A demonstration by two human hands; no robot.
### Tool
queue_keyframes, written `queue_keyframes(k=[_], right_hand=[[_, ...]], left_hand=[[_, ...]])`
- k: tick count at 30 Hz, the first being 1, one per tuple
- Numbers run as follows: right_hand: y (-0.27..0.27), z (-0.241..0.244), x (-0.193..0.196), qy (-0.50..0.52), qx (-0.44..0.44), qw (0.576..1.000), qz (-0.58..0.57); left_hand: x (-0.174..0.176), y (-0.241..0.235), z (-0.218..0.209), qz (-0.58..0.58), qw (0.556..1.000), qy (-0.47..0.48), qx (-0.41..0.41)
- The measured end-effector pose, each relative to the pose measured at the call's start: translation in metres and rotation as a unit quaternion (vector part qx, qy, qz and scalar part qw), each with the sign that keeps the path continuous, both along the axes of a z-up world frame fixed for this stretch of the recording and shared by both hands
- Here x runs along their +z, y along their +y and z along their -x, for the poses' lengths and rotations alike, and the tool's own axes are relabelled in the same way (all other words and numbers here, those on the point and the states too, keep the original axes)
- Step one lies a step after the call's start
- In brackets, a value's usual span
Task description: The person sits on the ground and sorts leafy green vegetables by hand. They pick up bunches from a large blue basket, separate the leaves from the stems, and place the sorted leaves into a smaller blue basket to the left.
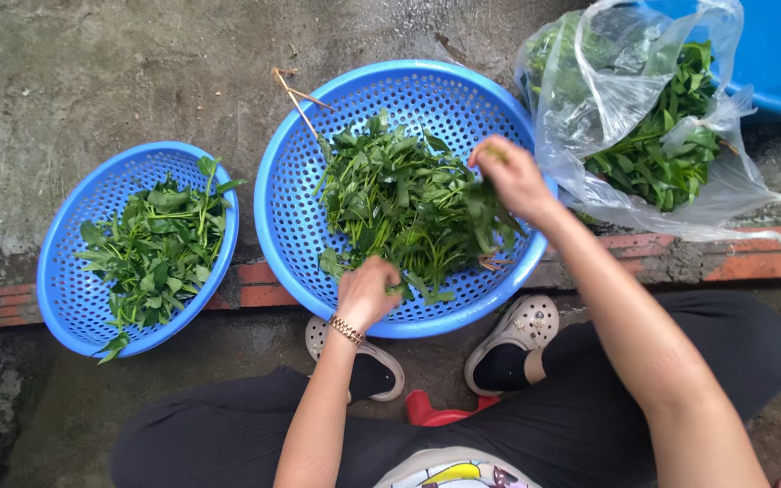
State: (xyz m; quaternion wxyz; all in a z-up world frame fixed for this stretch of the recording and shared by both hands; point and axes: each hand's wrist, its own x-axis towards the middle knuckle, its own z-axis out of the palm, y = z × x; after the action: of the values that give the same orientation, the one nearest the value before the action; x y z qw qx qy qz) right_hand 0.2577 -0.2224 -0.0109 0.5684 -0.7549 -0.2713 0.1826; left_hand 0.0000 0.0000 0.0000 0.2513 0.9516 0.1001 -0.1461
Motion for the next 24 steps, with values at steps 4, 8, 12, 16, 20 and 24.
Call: queue_keyframes(k=[4, 8, 12, 16, 20, 24], right_hand=[[-0.003, 0.003, 0.043, 0.076, -0.042, 0.991, -0.1], [-0.001, 0.009, 0.057, 0.109, -0.056, 0.98, -0.157], [-0.003, 0.008, 0.075, 0.113, -0.069, 0.972, -0.192], [-0.02, 0.003, 0.094, 0.064, -0.125, 0.967, -0.211], [-0.026, -0.005, 0.108, 0.146, -0.14, 0.91, -0.362], [-0.034, -0.002, 0.12, 0.085, -0.168, 0.923, -0.336]], left_hand=[[-0.02, -0.02, 0.001, 0.006, 0.998, 0.057, 0.037], [-0.062, -0.066, -0.021, -0.024, 0.997, -0.026, 0.073], [-0.08, -0.06, -0.037, 0.003, 0.99, -0.086, 0.109], [-0.064, -0.016, -0.056, -0.078, 0.978, -0.137, 0.133], [-0.031, 0.023, -0.075, -0.141, 0.974, -0.136, 0.115], [-0.009, 0.037, -0.069, -0.039, 0.97, -0.19, 0.149]])
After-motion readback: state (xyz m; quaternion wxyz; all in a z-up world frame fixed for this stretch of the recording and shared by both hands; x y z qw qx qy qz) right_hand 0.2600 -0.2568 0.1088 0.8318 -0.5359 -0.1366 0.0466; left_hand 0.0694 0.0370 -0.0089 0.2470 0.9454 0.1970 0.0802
